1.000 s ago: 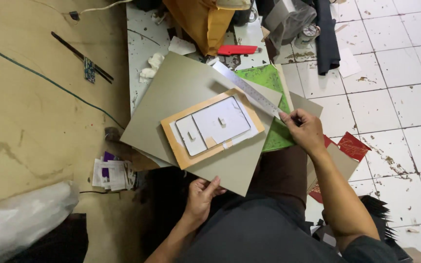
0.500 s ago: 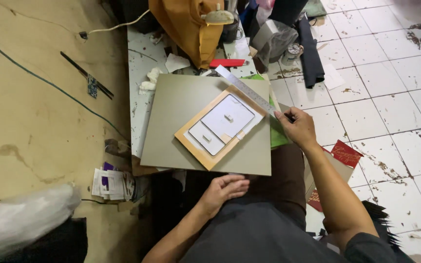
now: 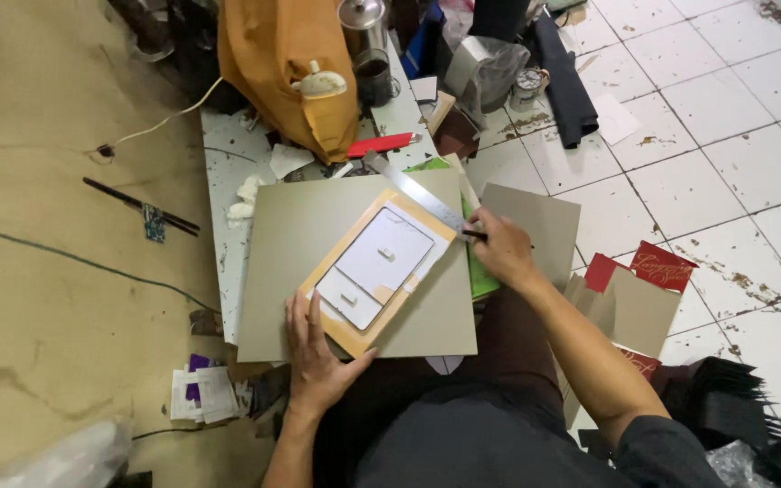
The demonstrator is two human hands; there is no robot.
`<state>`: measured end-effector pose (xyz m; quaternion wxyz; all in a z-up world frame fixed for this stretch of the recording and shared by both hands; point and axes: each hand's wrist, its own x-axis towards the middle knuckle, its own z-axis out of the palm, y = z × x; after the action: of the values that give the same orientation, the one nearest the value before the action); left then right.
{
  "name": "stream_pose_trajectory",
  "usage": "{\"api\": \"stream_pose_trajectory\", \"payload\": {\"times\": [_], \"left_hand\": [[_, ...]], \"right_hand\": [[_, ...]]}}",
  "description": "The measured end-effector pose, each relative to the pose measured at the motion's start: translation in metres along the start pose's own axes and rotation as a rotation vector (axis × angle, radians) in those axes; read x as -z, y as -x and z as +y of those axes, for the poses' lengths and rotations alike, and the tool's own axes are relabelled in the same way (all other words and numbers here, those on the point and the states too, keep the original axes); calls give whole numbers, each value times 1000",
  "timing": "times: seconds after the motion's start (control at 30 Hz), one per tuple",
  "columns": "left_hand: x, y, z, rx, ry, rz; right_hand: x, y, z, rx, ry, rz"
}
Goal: Measuring and marking leather or cardboard pieces using a ruler and pen on a workbench
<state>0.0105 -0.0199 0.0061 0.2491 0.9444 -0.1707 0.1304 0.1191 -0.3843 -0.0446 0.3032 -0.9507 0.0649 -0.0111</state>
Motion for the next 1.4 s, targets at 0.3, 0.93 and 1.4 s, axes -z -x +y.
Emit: {"api": "stream_pose_trajectory", "payload": {"times": [0.3, 0.93, 1.4], "left_hand": [[34, -8, -31, 477, -162, -295], [-192, -280, 132, -75, 85, -341], [-227, -252, 121, 47, -197, -407]], "right_hand": [[-4, -14, 11, 308, 34, -112], [-58, -345, 215, -345, -928, -77], [-239, -585, 222, -523, -876, 3]]}}
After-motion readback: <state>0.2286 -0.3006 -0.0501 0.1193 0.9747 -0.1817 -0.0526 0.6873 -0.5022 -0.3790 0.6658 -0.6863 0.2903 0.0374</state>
